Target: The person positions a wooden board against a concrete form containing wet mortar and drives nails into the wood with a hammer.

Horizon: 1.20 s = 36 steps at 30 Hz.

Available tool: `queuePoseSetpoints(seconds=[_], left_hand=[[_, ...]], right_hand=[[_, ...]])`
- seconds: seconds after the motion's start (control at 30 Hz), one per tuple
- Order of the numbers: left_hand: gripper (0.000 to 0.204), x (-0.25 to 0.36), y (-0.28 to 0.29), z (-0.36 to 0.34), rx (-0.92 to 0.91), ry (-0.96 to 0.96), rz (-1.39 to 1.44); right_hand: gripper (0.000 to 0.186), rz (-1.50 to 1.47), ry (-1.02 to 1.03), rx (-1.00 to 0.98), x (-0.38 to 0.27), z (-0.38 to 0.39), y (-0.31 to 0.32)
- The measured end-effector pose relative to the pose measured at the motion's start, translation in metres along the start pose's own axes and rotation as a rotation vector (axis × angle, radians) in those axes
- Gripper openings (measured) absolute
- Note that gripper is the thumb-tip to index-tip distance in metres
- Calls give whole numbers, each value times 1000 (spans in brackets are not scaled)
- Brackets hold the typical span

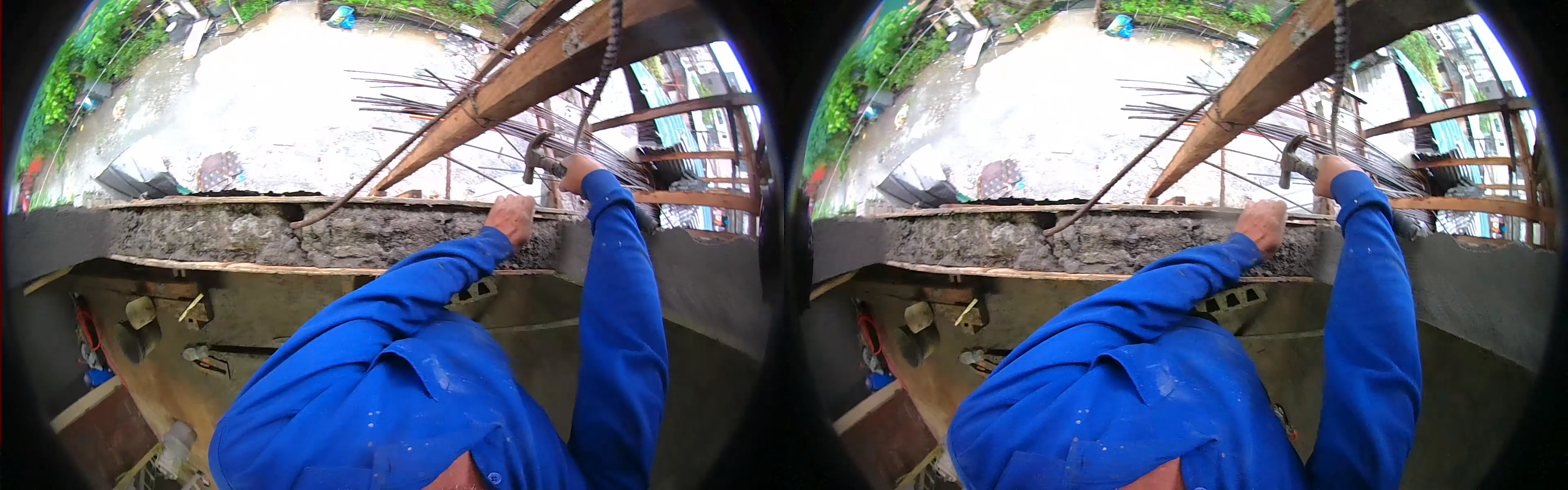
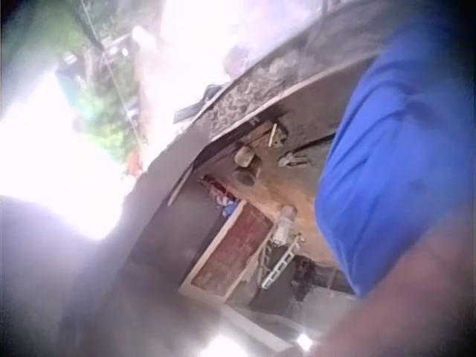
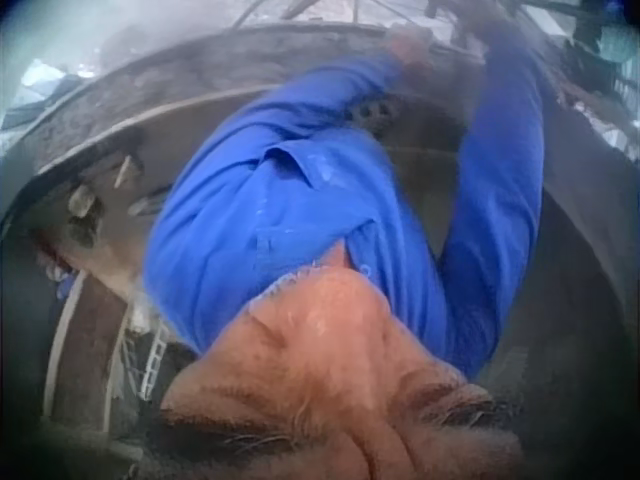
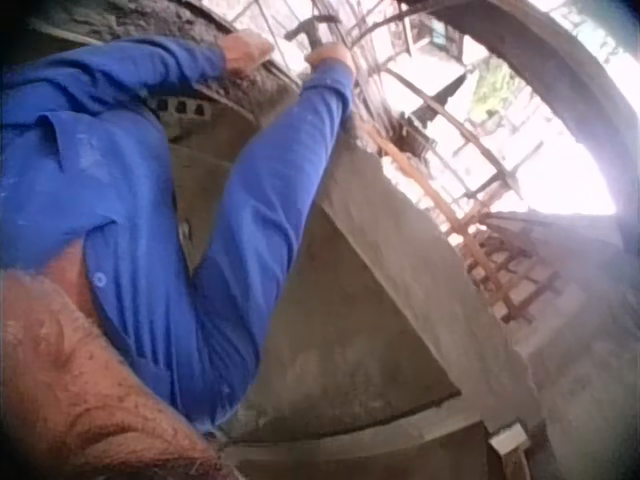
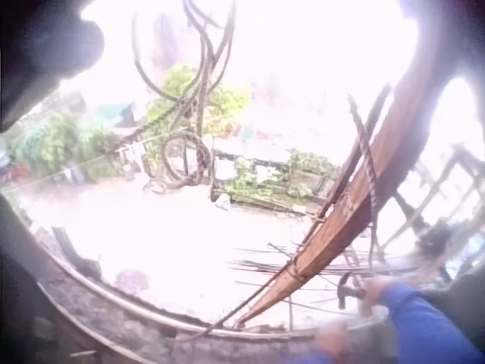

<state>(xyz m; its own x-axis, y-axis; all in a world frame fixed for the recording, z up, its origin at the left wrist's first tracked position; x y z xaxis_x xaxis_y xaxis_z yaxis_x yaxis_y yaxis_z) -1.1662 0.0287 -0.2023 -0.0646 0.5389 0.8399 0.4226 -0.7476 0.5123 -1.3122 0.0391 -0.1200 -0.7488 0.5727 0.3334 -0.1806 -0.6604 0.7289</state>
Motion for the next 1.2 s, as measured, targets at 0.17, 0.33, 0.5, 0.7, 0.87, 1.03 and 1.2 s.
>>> queuePoseSetpoints(seconds=[0.17, 0.33, 0.5, 0.7, 0.87, 1.03, 1.2], left_hand=[[14, -6, 3, -4, -76, 90, 3], [14, -7, 0, -5, -113, 70, -11], [23, -15, -3, -25, -417, 339, -13], [29, -49, -70, -91, -674, 182, 10], [26, -48, -132, -100, -955, 323, 95], [35, -35, -175, -98, -969, -318, -307], [39, -93, -205, -110, -946, -31, 41]], right_hand=[[39, 151, -69, -215, 28, -26, -32], [47, 336, 53, -334, 34, -29, -39], [49, 351, 72, -427, 46, -26, -52], [43, 180, 22, -306, 47, -9, -30], [41, 39, -98, -65, 55, 1, -5], [39, -13, -152, -106, 54, 7, 13], [41, 19, -11, -80, 33, -11, 19]])
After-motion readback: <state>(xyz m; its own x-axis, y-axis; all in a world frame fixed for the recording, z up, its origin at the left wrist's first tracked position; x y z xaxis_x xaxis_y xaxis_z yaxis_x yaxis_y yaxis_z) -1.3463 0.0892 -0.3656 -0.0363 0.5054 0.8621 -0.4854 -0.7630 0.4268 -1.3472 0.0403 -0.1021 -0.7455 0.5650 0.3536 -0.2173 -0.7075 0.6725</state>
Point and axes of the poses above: each hand's wrist, its own z-axis away from the middle knuckle, its own y-axis out of the back of the hand, x = y × z, the point moved 8 cm from there along -z, towards the middle knuckle, and after that the axes turned 3 degrees about y, right-handed, at the moved point
